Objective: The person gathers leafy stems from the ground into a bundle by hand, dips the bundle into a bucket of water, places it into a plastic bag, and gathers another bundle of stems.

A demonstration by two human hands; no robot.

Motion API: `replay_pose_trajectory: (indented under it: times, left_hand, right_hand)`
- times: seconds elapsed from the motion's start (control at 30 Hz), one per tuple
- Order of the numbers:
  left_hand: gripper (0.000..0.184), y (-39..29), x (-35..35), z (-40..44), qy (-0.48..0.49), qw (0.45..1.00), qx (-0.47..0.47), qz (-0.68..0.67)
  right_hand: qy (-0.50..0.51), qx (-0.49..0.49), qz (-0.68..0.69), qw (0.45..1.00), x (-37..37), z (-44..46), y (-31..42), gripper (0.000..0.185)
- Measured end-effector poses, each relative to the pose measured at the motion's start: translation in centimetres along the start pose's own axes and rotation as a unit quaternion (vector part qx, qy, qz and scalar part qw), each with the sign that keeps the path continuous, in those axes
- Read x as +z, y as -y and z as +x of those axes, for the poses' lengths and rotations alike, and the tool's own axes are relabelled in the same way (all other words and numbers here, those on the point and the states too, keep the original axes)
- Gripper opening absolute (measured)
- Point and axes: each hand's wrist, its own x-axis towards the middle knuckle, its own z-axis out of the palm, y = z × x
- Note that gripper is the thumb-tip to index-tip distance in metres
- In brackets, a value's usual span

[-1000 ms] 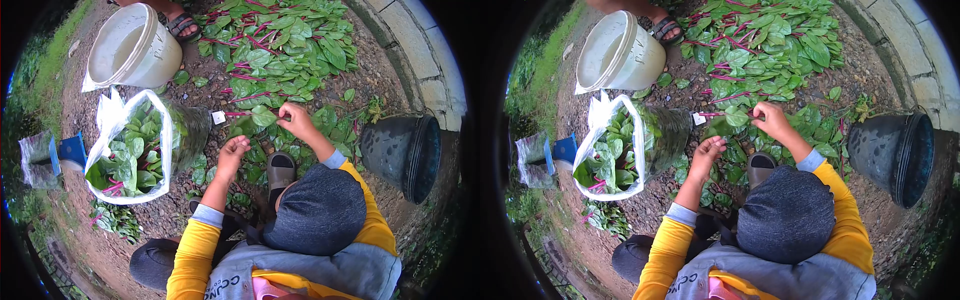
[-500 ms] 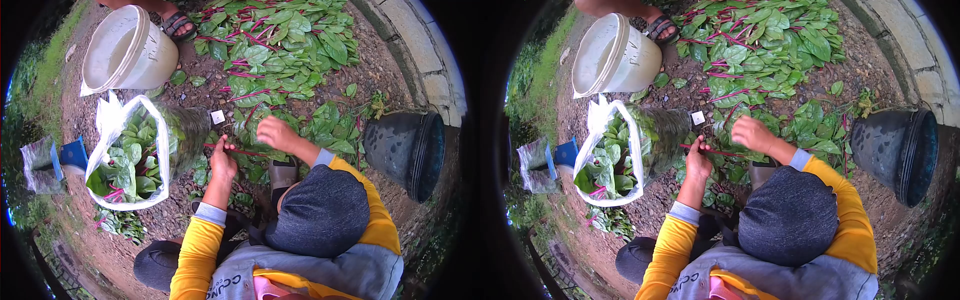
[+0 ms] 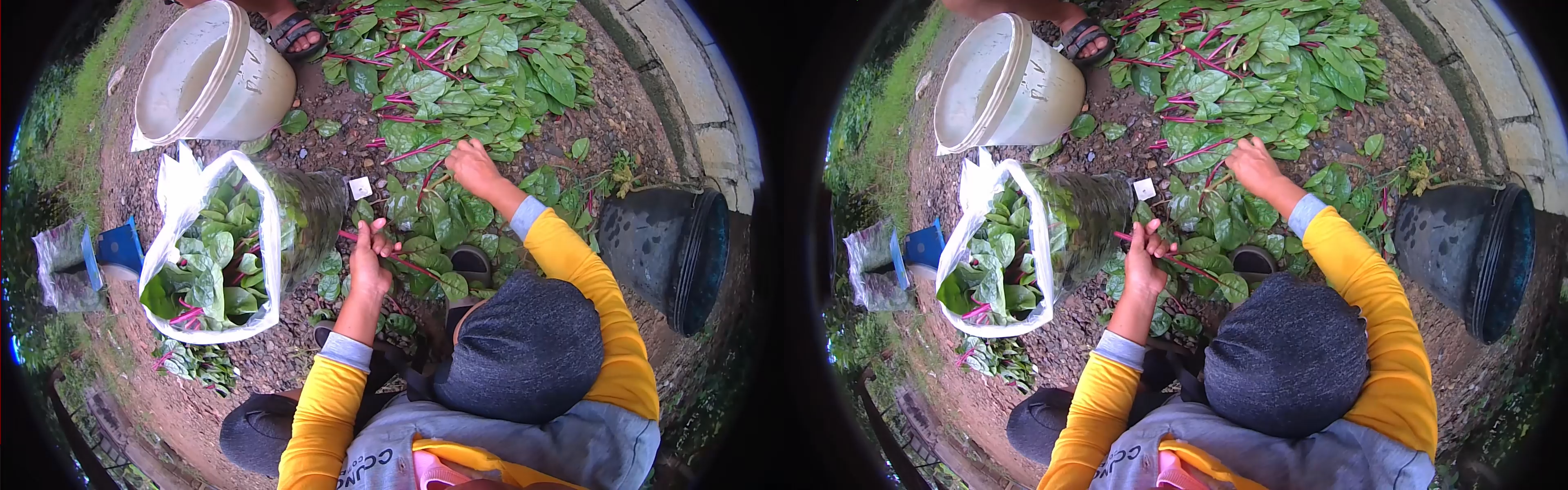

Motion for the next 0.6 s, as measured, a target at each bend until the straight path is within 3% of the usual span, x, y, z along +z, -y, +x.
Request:
replay_pose_trajectory:
  times: [0.1, 0.27, 0.3, 0.6]
  left_hand:
    - [0.039, 0.3, 0.0, 0.2, -0.007, 1.000, 0.001, 0.006]
    - [0.037, 0.4, 0.5, 0.1, -0.015, 1.000, -0.003, 0.013]
    - [0.036, 0.5, 0.5, 0.1, -0.009, 1.000, -0.004, 0.015]
    - [0.035, 1.1, 0.5, 0.5, 0.006, 0.999, 0.039, 0.026]
  right_hand:
    - [-0.004, 0.056, 0.165, 0.985, -4.4, 0.2, 0.7, 0.013]
    - [-0.035, 0.162, 0.429, 0.888, -6.8, 0.6, 0.2, 0.018]
    - [-0.018, 0.152, 0.426, 0.892, -6.1, 0.6, -0.3, 0.018]
    - [0.040, 0.149, 0.653, 0.741, -0.7, -1.0, 3.8, 0.014]
